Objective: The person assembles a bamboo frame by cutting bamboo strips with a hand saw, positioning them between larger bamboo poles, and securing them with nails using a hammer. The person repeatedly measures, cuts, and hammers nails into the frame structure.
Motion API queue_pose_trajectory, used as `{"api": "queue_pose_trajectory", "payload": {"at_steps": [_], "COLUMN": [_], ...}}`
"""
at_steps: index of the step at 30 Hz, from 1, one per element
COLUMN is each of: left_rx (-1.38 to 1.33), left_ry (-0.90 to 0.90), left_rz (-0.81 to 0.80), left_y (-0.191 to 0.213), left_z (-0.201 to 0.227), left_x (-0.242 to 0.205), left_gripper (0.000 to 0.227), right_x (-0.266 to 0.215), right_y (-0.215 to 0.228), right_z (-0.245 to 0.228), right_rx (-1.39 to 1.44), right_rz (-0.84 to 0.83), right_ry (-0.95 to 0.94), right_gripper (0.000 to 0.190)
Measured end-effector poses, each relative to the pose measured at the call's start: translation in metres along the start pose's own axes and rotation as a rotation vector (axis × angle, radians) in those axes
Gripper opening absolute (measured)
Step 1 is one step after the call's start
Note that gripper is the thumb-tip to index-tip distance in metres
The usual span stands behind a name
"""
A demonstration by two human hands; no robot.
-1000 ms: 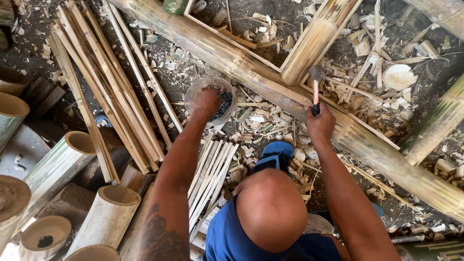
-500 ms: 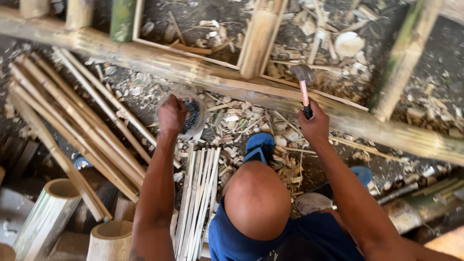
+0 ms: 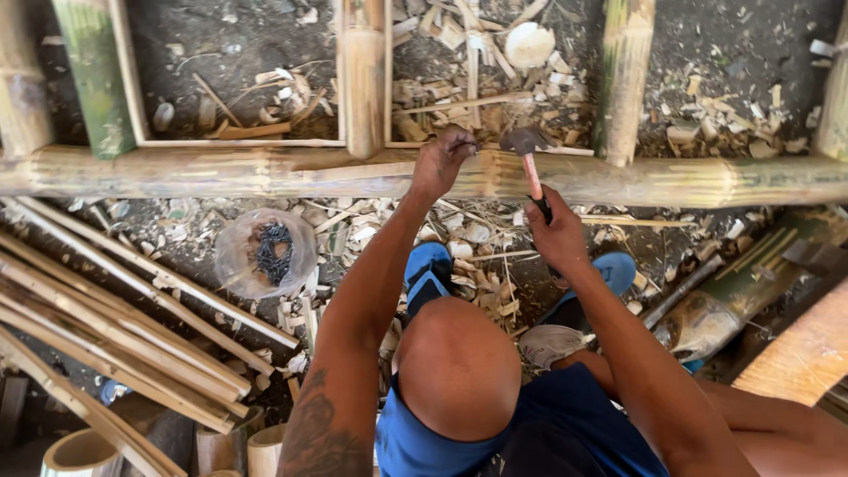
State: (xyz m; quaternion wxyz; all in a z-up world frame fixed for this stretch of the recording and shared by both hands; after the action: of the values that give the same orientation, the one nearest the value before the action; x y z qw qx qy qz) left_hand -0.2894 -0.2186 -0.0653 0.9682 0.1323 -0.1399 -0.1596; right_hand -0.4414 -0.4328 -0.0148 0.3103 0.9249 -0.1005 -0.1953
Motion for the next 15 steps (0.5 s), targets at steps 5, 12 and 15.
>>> {"api": "queue_pose_trajectory", "payload": {"at_steps": [5, 12, 15], "left_rx": [0.069, 0.326, 0.387], "left_ry": [-0.079, -0.033, -0.02], "left_rz": [-0.074, -0.07, -0.105], "left_y": [-0.013, -0.014, -0.015], "left_z": [-0.012, -0.016, -0.019], "left_x": [-0.006, -0.008, -0.004], "left_gripper": [0.009, 0.013, 0.015], "right_x": [-0.016, -0.023, -0.023], "right_y": [0.009, 0.009, 0.016], "right_z": [0.01, -0.019, -0.038], "right_rx": [-0.033, -0.02, -0.03], "right_rz": [-0.016, -0.112, -0.122], "right_ry": [-0.068, -0.07, 0.004], "right_gripper": [0.045, 0.05, 0.05]}}
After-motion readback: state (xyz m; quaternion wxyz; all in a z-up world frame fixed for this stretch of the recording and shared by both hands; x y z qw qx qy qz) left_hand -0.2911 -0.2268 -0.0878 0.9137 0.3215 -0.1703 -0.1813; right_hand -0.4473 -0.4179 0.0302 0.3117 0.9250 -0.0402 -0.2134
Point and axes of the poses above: each hand's wrist, its own x-axis towards the middle knuckle, its own y-axis out of the back of the hand, z = x × y, the point moved 5 cm from there along x, towards the middle knuckle, and after that the axes turned 10 degrees about -y, right-handed, at the moved point
